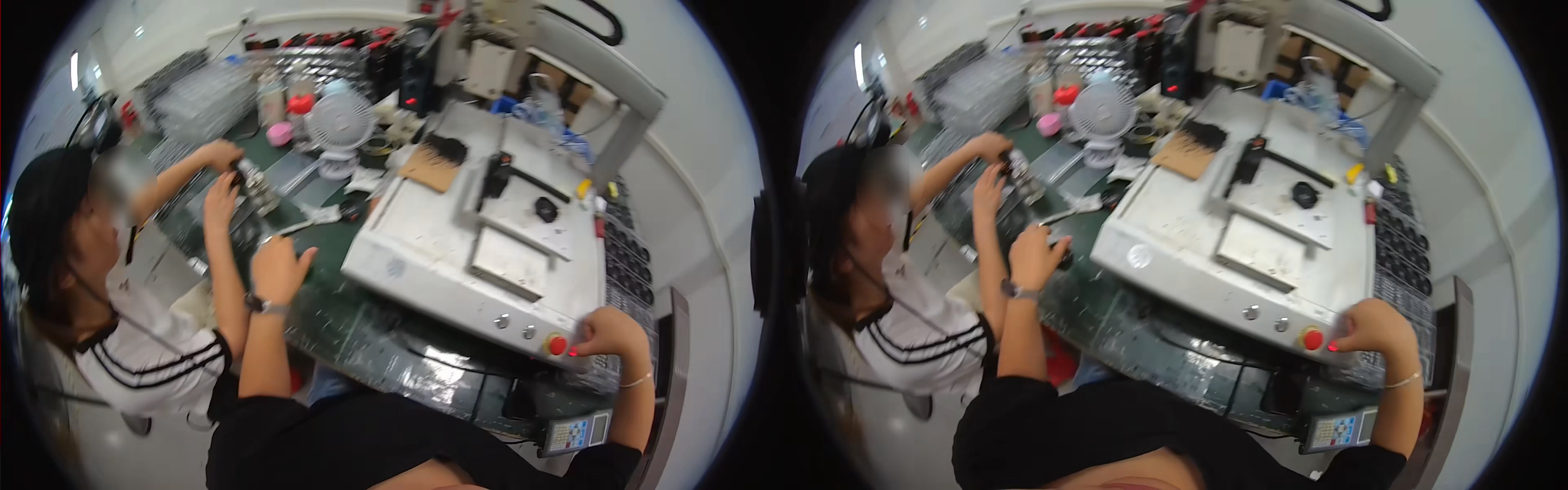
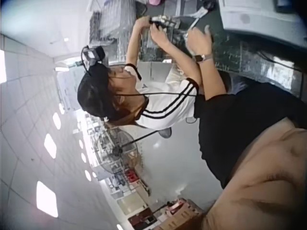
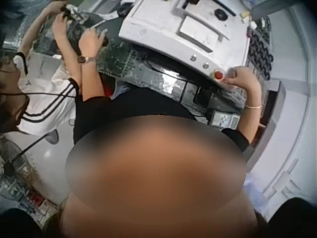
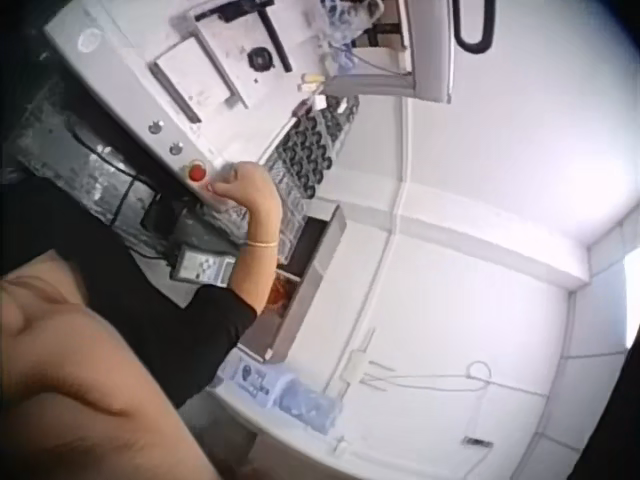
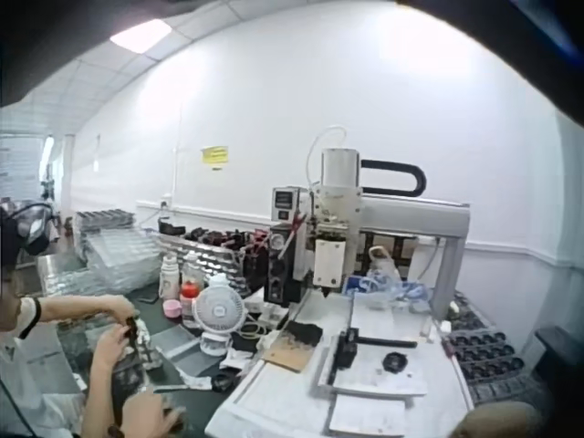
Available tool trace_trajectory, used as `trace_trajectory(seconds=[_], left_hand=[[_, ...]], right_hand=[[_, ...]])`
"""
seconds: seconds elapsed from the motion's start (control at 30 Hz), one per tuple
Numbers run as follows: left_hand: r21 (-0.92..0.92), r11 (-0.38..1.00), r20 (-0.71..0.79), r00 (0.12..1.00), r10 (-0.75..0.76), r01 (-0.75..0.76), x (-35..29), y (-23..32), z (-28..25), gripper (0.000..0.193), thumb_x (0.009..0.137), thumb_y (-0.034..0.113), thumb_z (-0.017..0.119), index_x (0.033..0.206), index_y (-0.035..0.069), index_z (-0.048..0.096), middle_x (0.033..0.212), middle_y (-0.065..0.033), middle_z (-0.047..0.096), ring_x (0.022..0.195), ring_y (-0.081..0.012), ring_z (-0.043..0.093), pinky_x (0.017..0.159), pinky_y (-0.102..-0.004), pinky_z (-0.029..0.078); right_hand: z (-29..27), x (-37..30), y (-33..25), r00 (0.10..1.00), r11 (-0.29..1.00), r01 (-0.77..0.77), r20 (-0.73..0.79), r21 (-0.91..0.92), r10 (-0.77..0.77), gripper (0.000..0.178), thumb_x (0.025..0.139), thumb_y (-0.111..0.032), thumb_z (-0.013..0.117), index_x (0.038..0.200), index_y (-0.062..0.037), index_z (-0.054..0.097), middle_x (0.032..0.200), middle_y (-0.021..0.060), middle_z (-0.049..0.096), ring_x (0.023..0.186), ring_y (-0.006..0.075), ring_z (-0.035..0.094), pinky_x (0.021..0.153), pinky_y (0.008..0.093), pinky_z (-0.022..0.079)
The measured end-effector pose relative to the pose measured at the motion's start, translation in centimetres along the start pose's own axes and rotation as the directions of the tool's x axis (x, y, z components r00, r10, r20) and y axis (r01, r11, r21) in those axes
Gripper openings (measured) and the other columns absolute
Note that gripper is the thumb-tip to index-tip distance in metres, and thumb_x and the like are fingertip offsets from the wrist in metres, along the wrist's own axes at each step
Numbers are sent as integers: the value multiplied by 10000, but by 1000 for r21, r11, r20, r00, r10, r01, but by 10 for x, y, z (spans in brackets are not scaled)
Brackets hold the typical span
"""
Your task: Manually assemble small electronic components into housings and place them into an automated assembly machine for processing.
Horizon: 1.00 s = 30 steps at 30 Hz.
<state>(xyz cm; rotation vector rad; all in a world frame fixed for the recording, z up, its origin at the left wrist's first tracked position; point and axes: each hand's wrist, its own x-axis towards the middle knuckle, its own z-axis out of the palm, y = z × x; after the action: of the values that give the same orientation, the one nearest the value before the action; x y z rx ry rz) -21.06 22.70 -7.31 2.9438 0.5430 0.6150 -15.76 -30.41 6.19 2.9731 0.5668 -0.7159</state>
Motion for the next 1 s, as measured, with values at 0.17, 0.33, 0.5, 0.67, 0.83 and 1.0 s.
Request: trace_trajectory(seconds=[0.17, 0.33, 0.5, 0.67, 0.83, 1.0], left_hand=[[-423, 664, -482, 774, 411, -616, 38, 123, -91, 301, 749, 256, 747, 914, 20, 660, 850, -134, 634, 774, -306, 616, 720, -370, 486], [-547, 139, -514, 462, 723, -826, 79, 257, -79, 333, 766, 327, 693, 941, 48, 644, 905, -142, 602, 883, -316, 575, 755, -416, 457], [-391, 206, -364, 356, 861, -897, 86, 320, 41, 672, 769, 371, 659, 1225, -83, 466, 1294, -270, 440, 1213, -381, 434, 1016, -469, 335], [-488, 158, -250, 311, 917, -858, 94, 294, 23, 653, 808, 415, 600, 1267, -33, 476, 1312, -261, 437, 1273, -390, 373, 1064, -524, 262], [-448, 203, -239, 336, 911, -871, 97, 299, 24, 634, 822, 425, 582, 1258, -26, 492, 1345, -260, 419, 1300, -383, 350, 1085, -517, 239], [-453, 231, -202, 352, 914, -861, 94, 299, 30, 548, 833, 417, 571, 1191, 3, 562, 1356, -260, 413, 1311, -380, 339, 1093, -515, 226]], right_hand=[[-42, 14, -18, 999, 983, -24, -34, -182, 18, 422, 663, -430, 742, 789, -33, 673, 716, 142, 645, 698, 294, 627, 629, 398, 482], [-100, 124, -45, 744, 962, 251, -656, 105, -122, 481, 700, -302, 745, 1045, 8, 617, 985, 213, 638, 941, 315, 617, 798, 361, 483], [-24, 224, 9, 518, 969, 223, -855, 102, -29, 467, 831, -216, 605, 1203, 46, 501, 1160, 275, 551, 1089, 413, 534, 938, 456, 412], [-36, 217, -7, 501, 976, 212, -863, 47, -67, 388, 872, -197, 562, 1190, 22, 522, 1134, 231, 561, 1041, 403, 538, 891, 450, 420], [-41, 215, -11, 529, 964, 255, -845, 72, -77, 368, 893, -191, 546, 1191, 24, 517, 1159, 220, 545, 1050, 396, 531, 893, 428, 418], [-39, 212, -12, 555, 949, 292, -829, 119, -67, 371, 899, -191, 543, 1200, 24, 515, 1158, 219, 548, 1058, 386, 533, 903, 408, 420]])
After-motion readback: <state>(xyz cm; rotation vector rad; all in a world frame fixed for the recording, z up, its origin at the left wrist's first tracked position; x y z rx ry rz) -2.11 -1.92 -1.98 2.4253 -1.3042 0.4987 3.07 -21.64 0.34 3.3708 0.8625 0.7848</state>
